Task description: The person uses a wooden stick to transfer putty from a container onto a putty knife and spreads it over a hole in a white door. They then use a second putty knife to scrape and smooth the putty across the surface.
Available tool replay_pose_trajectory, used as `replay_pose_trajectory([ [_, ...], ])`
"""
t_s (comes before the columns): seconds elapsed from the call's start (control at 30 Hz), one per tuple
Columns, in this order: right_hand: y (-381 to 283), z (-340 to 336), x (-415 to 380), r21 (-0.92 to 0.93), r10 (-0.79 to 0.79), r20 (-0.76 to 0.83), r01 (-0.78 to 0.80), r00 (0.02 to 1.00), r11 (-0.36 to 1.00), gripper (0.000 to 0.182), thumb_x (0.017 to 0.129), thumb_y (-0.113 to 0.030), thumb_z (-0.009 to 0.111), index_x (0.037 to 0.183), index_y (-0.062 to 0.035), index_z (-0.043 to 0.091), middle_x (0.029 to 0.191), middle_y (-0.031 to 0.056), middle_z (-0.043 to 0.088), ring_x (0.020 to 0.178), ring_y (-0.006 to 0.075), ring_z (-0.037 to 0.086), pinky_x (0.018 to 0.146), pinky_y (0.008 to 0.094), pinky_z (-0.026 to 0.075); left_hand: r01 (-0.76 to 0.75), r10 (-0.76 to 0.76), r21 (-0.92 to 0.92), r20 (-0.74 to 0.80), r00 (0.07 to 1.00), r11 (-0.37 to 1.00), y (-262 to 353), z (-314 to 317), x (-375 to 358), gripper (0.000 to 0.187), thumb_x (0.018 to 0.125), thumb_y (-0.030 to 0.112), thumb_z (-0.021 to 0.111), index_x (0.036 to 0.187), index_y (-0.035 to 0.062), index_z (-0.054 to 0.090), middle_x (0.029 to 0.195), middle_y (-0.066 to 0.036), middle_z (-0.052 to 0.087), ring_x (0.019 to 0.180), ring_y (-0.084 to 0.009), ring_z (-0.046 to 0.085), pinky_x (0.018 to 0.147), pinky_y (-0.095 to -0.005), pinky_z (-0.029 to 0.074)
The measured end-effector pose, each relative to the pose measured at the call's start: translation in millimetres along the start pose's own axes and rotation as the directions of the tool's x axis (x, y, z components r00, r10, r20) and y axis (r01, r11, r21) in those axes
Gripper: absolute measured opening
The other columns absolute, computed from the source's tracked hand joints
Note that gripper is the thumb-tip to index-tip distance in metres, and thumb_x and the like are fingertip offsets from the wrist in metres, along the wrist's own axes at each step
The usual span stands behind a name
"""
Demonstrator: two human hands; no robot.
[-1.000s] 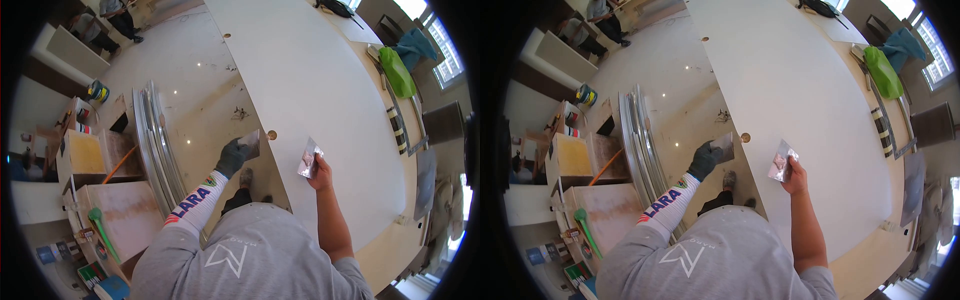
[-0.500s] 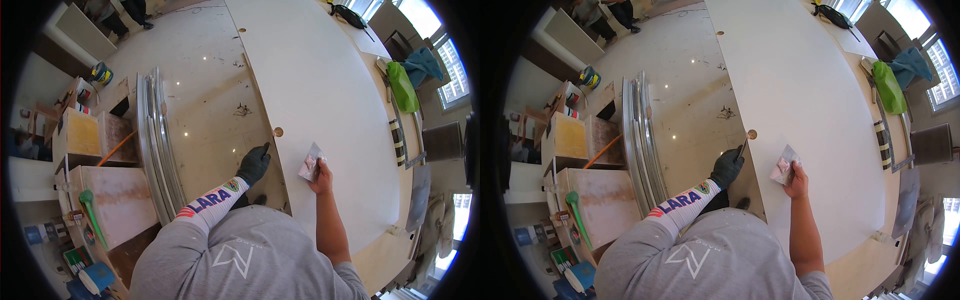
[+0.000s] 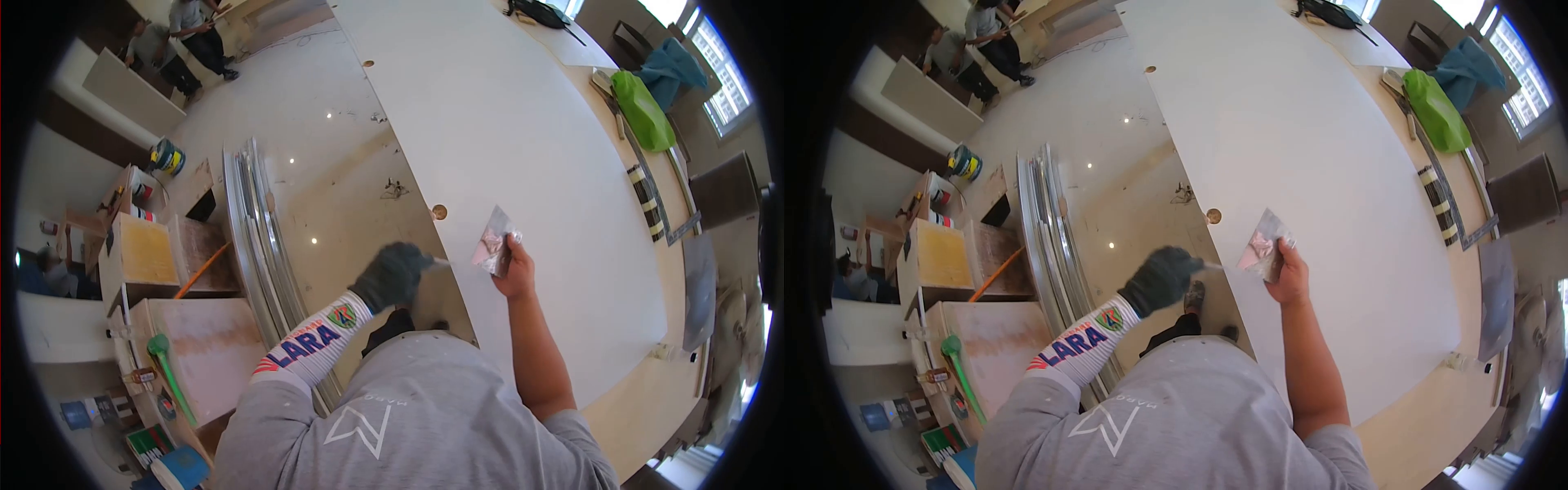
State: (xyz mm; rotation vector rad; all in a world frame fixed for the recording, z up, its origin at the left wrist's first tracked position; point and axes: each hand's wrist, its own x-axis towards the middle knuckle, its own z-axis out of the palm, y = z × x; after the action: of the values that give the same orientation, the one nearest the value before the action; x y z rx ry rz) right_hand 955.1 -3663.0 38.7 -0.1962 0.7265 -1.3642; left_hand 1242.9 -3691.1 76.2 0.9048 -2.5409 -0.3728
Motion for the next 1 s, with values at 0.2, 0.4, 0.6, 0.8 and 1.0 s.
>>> replay_pose_trajectory([
  [0.2,-16,-54,0,0.061,0.036,0.025,-0.037,0.999,0.997,0.039,0.103,-0.029,0.05,0.134,-0.0056,0.053,0.126,0.0105,0.065,0.112,0.0267,0.065,0.099,0.0461,0.051,-0.123,0.122,0.458,0.033,0.992,0.88,-52,-53,73,0.014,0.081,0.017,0.062,0.093,0.0153,0.067,0.098,-0.007,0.058,0.101,-0.0282,0.057,0.101,-0.0517,0.038],
  [0.4,-17,-60,3,0.173,0.046,0.096,-0.062,0.994,0.983,0.038,0.103,-0.027,0.049,0.134,-0.0049,0.051,0.125,0.0114,0.065,0.111,0.0276,0.065,0.098,0.0465,0.052,-0.371,0.147,0.546,0.411,0.9,0.751,-39,-67,137,0.016,0.083,0.022,0.059,0.094,0.0153,0.068,0.099,-0.006,0.059,0.105,-0.0253,0.057,0.1,-0.0509,0.037],
  [0.6,-22,-54,1,0.248,0.066,0.15,-0.102,0.986,0.963,0.035,0.104,-0.025,0.049,0.131,-0.0033,0.053,0.122,0.0129,0.066,0.109,0.0283,0.067,0.098,0.0464,0.053,-0.472,0.108,0.517,0.585,0.804,0.714,-25,-54,162,0.017,0.085,0.024,0.06,0.097,0.0158,0.069,0.097,-0.005,0.061,0.102,-0.0244,0.058,0.092,-0.0464,0.041],
  [0.8,-17,-56,3,0.255,0.097,0.132,-0.128,0.987,0.958,0.032,0.104,-0.024,0.049,0.127,-0.0032,0.055,0.119,0.0132,0.067,0.105,0.0268,0.068,0.096,0.0453,0.055,-0.51,0.05,0.517,0.667,0.743,0.687,-5,-49,172,0.017,0.086,0.03,0.062,0.092,0.0178,0.073,0.099,-0.005,0.063,0.103,-0.0246,0.058,0.089,-0.0466,0.041],
  [1.0,-13,-53,3,0.252,0.108,0.148,-0.143,0.983,0.957,0.031,0.104,-0.025,0.05,0.125,-0.004,0.056,0.117,0.0105,0.067,0.104,0.0249,0.069,0.095,0.0448,0.055,-0.495,-0.031,0.519,0.711,0.702,0.697,2,-43,174,0.018,0.087,0.029,0.06,0.093,0.0195,0.075,0.099,-0.004,0.064,0.103,-0.024,0.058,0.087,-0.0463,0.041],
])
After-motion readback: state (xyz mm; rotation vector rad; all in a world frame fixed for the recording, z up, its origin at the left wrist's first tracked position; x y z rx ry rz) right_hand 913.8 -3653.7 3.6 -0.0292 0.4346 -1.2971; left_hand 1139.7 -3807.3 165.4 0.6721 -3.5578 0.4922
